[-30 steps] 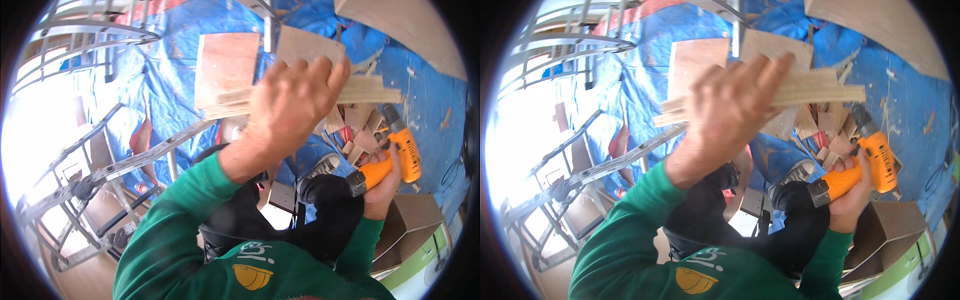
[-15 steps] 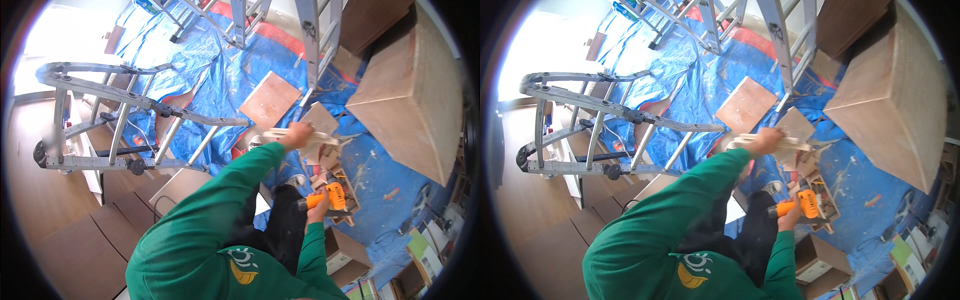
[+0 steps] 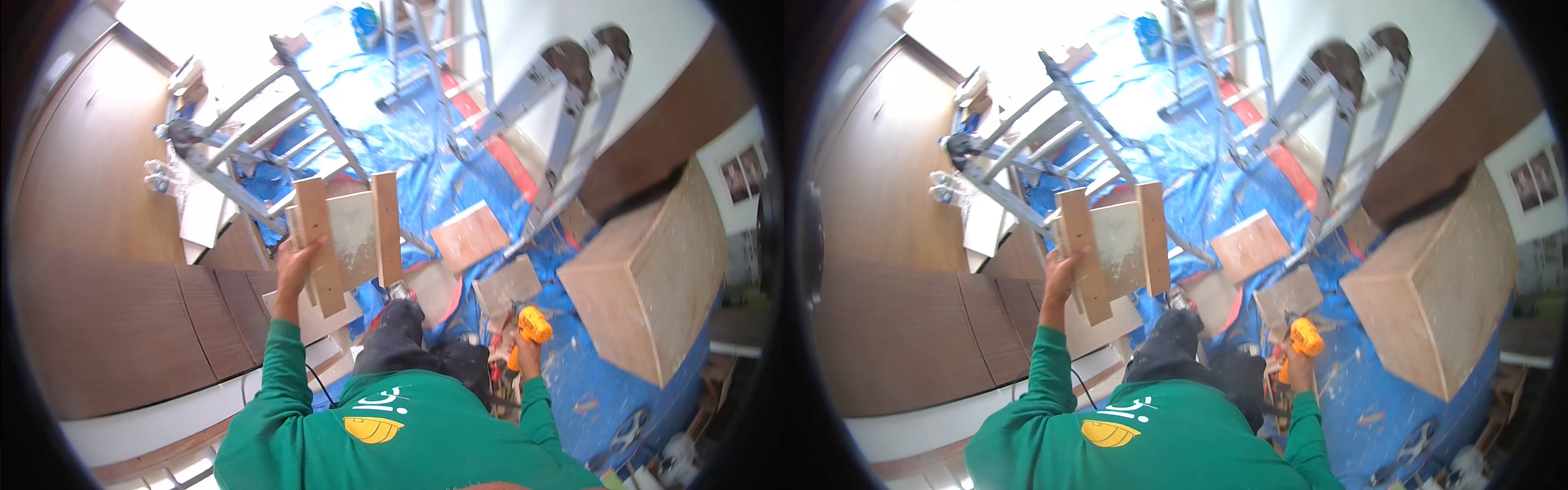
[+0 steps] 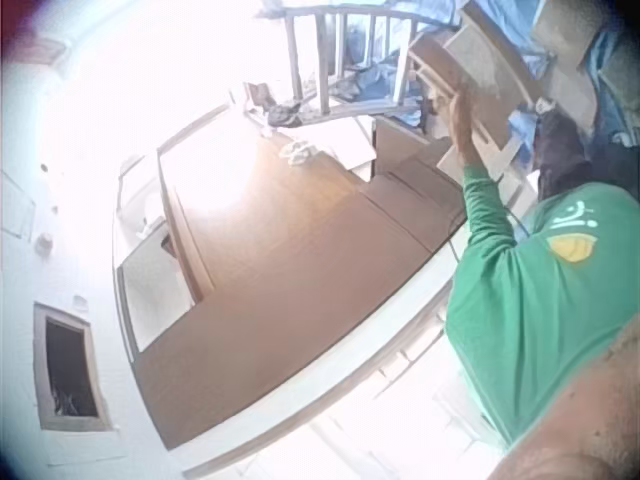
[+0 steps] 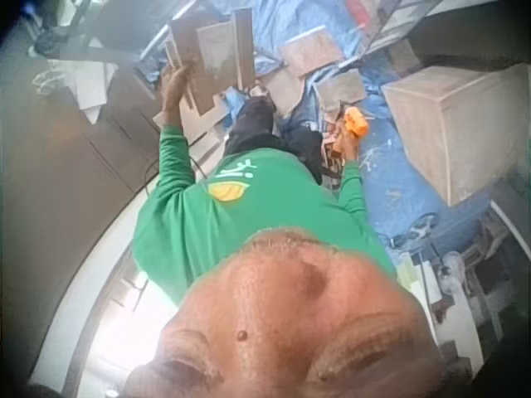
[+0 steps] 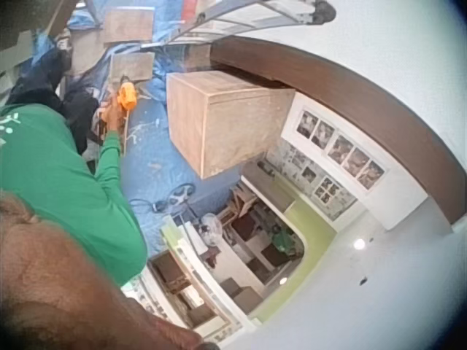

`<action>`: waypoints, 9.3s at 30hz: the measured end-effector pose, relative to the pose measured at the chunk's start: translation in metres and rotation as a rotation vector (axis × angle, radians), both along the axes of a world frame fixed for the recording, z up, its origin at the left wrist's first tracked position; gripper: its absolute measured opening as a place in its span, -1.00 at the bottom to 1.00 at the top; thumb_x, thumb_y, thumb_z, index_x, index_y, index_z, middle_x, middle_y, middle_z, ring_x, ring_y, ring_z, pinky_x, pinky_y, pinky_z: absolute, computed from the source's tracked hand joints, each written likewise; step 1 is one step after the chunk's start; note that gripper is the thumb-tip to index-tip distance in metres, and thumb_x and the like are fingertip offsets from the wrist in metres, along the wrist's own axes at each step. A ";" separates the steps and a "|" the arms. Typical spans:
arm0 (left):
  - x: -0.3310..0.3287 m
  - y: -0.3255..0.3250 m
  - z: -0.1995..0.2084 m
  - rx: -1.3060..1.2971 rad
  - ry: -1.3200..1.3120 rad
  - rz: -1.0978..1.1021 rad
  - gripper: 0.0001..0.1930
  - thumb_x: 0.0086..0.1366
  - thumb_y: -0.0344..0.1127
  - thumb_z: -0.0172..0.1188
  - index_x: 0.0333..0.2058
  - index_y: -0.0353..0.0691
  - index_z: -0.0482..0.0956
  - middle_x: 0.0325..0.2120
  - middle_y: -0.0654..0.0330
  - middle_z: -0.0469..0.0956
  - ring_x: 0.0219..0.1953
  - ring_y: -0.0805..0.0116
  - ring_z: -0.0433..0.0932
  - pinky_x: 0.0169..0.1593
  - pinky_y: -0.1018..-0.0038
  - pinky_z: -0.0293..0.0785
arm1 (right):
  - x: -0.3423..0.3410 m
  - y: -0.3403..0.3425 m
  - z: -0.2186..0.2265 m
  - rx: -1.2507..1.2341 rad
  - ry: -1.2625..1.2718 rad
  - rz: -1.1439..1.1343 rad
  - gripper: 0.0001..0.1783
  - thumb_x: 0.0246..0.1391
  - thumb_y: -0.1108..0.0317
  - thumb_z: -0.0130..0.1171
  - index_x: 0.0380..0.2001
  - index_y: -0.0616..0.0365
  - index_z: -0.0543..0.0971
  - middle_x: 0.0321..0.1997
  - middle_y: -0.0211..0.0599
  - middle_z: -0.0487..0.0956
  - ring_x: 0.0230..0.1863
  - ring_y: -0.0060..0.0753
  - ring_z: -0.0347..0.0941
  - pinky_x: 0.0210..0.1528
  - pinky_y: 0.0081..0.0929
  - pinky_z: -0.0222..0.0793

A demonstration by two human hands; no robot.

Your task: The person assembles a small wooden frame by joining pieces with a power drill and a hand saw. They then lift the frame and place it into a larger cabinet structure.

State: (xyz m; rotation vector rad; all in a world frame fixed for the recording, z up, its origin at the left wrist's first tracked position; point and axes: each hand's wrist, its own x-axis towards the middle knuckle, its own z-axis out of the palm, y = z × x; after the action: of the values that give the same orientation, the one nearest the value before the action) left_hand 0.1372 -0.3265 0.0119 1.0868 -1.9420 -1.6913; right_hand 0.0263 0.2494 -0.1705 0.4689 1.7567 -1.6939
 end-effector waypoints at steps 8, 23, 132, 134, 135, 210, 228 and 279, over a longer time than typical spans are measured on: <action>0.132 -0.138 0.113 -0.124 0.782 0.533 -0.30 0.38 -0.13 0.34 0.37 -0.35 0.32 0.12 0.06 0.56 0.08 0.20 0.65 0.06 0.27 0.69 | -0.064 -0.146 0.071 0.180 0.425 0.298 -0.81 0.20 0.35 0.37 -0.24 0.16 0.56 -0.48 -0.42 0.54 -0.49 -0.47 0.51 -0.38 -0.38 0.44; 0.176 -0.296 0.288 -0.453 0.696 0.673 -0.48 0.39 -0.25 0.40 0.18 -0.47 0.53 0.00 0.08 0.64 -0.05 0.33 0.66 0.04 0.40 0.58 | -0.239 -0.639 0.484 0.037 1.947 0.812 -0.66 0.14 0.51 0.28 -0.01 0.12 0.49 -0.29 0.06 0.66 -0.19 0.36 0.61 -0.31 -0.06 0.49; 0.073 -0.112 0.436 -0.800 1.054 0.850 -0.33 0.51 0.06 0.15 0.43 -0.15 0.25 0.23 0.09 0.40 0.30 0.13 0.44 0.30 0.09 0.48 | -0.318 -0.857 0.386 0.404 1.752 0.820 -0.79 0.22 0.22 0.22 -0.20 0.03 0.74 -0.14 -0.22 0.79 -0.04 -0.07 0.75 0.29 0.28 0.29; 0.084 -0.109 0.433 -0.814 1.049 0.841 -0.34 0.52 0.05 0.15 0.43 -0.17 0.25 0.23 0.10 0.42 0.28 0.16 0.46 0.29 0.15 0.49 | -0.316 -0.858 0.387 0.394 1.752 0.849 -0.77 0.23 0.19 0.21 -0.20 0.02 0.74 -0.13 -0.22 0.78 -0.05 -0.06 0.75 0.28 0.28 0.30; 0.087 -0.106 0.431 -0.819 1.054 0.864 -0.35 0.53 0.05 0.14 0.42 -0.18 0.27 0.23 0.10 0.42 0.28 0.17 0.46 0.29 0.16 0.49 | -0.315 -0.858 0.387 0.381 1.755 0.856 -0.77 0.23 0.18 0.21 -0.20 0.02 0.75 -0.13 -0.22 0.78 -0.04 -0.06 0.75 0.27 0.28 0.31; 0.079 -0.110 0.580 -0.678 -0.694 0.348 -0.11 -0.08 -0.19 0.57 0.27 -0.43 0.53 0.09 -0.08 0.63 0.15 0.07 0.59 0.25 0.32 0.49 | -0.321 -0.860 0.387 0.327 1.511 0.905 -0.70 0.19 0.24 0.19 -0.07 0.03 0.72 -0.01 -0.15 0.77 0.08 0.02 0.71 0.35 0.38 0.23; -0.006 -0.118 0.572 -0.602 -1.201 0.063 0.03 -0.18 -0.11 0.62 0.34 -0.37 0.51 0.19 -0.16 0.62 0.21 -0.03 0.60 0.30 0.29 0.50 | -0.322 -0.856 0.390 0.284 1.441 0.942 -0.62 0.25 0.15 0.13 -0.02 0.10 0.73 0.02 -0.07 0.77 0.08 0.12 0.71 0.37 0.44 0.18; -0.059 -0.424 0.224 -1.793 -0.451 0.382 -0.49 0.16 -0.51 0.31 0.13 -0.01 0.66 0.08 0.25 0.68 0.21 0.10 0.60 0.28 0.13 0.38 | -0.312 -0.912 0.398 0.771 1.471 1.207 -0.63 0.19 0.38 0.29 0.07 -0.08 0.67 0.06 -0.29 0.76 0.19 -0.20 0.67 0.27 0.12 0.27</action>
State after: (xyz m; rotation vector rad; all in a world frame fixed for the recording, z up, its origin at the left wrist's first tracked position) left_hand 0.0779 -0.7501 0.2359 0.8239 -2.1398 0.7188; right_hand -0.2862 -0.6631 0.2279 -1.6591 2.6032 -0.2051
